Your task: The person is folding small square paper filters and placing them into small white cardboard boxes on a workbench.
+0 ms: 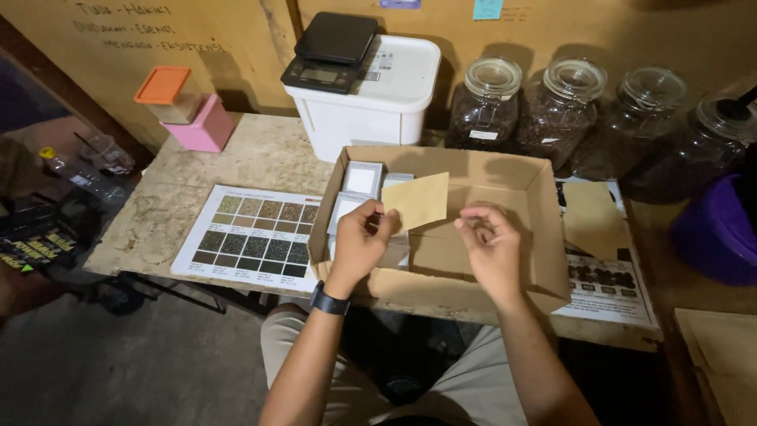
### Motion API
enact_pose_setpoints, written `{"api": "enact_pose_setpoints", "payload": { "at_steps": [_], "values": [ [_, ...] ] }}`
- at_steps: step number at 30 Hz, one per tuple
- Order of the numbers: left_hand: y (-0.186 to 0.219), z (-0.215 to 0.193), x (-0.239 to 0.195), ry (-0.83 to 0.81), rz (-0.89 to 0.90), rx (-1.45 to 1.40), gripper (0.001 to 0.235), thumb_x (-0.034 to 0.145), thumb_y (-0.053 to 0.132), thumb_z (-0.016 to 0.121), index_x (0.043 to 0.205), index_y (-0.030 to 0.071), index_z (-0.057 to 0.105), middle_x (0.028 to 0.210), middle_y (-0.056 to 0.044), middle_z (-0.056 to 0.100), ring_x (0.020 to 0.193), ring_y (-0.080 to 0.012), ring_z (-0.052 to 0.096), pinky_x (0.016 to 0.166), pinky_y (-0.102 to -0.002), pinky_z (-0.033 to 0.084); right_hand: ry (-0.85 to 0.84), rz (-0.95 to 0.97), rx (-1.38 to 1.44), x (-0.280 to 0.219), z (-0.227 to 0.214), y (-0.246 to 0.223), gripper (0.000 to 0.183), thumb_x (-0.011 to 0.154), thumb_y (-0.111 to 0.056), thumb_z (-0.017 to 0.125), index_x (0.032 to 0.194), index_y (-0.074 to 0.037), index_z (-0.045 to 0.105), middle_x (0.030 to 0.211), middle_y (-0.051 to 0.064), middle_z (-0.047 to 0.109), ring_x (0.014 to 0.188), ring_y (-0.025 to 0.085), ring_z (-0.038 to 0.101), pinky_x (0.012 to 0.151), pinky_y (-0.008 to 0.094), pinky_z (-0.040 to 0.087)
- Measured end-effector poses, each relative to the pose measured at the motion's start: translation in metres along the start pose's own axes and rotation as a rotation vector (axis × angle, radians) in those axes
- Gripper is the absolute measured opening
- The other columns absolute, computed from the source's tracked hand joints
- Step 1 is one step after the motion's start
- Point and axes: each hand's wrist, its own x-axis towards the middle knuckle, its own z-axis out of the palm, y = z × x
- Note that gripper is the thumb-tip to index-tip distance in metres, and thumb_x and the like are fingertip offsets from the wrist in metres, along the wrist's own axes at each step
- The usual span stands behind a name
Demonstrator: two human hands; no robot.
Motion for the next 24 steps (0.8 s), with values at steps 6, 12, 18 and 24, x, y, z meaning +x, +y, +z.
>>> {"api": "enact_pose_setpoints", "payload": {
  "at_steps": [6, 12, 18, 24],
  "values": [
    [0.015, 0.022, -0.01, -0.076, 0.056, 0.075, 0.009, 0.086, 0.012, 0.073, 0.078, 0.007, 0.071, 0.06, -0.013, 0.067, 0.048, -0.0145, 0.057, 0.042, -0.027, 0.046, -0.23, -0.055, 0.054, -0.006, 0.012, 0.0, 0.026, 0.083, 0.001, 0.082, 0.108, -0.001, 0.077, 0.114, 0.014, 0.072, 0.1, 0.021, 0.072, 0.081, 0.031, 0.062],
    [-0.002, 0.036, -0.005, -0.242, 0.114, -0.081, 0.006, 0.083, 0.007, 0.073, 0.088, 0.005, 0.071, 0.066, -0.013, 0.067, 0.066, -0.0154, 0.061, 0.054, -0.033, 0.054, -0.349, 0.036, 0.168, -0.004, 0.002, 0.0, 0.032, 0.084, -0.001, 0.081, 0.116, 0.001, 0.074, 0.117, 0.015, 0.073, 0.109, 0.019, 0.068, 0.082, 0.03, 0.061],
    [0.024, 0.019, -0.011, -0.34, 0.059, -0.21, 0.01, 0.09, 0.016, 0.075, 0.09, 0.006, 0.072, 0.071, -0.006, 0.068, 0.075, -0.0113, 0.057, 0.064, -0.028, 0.053, -0.372, 0.042, 0.179, -0.007, 0.0, -0.001, 0.031, 0.083, -0.003, 0.083, 0.112, 0.003, 0.073, 0.11, 0.012, 0.074, 0.105, 0.016, 0.066, 0.081, 0.027, 0.061],
    [0.018, 0.019, -0.009, -0.346, 0.096, -0.209, 0.007, 0.092, 0.013, 0.075, 0.088, 0.008, 0.074, 0.069, -0.003, 0.07, 0.071, -0.0084, 0.056, 0.067, -0.026, 0.05, -0.356, 0.11, 0.173, -0.004, -0.003, 0.039, 0.032, 0.083, -0.006, 0.085, 0.11, 0.004, 0.072, 0.11, 0.011, 0.073, 0.101, 0.013, 0.066, 0.085, 0.026, 0.059]
  ]
}}
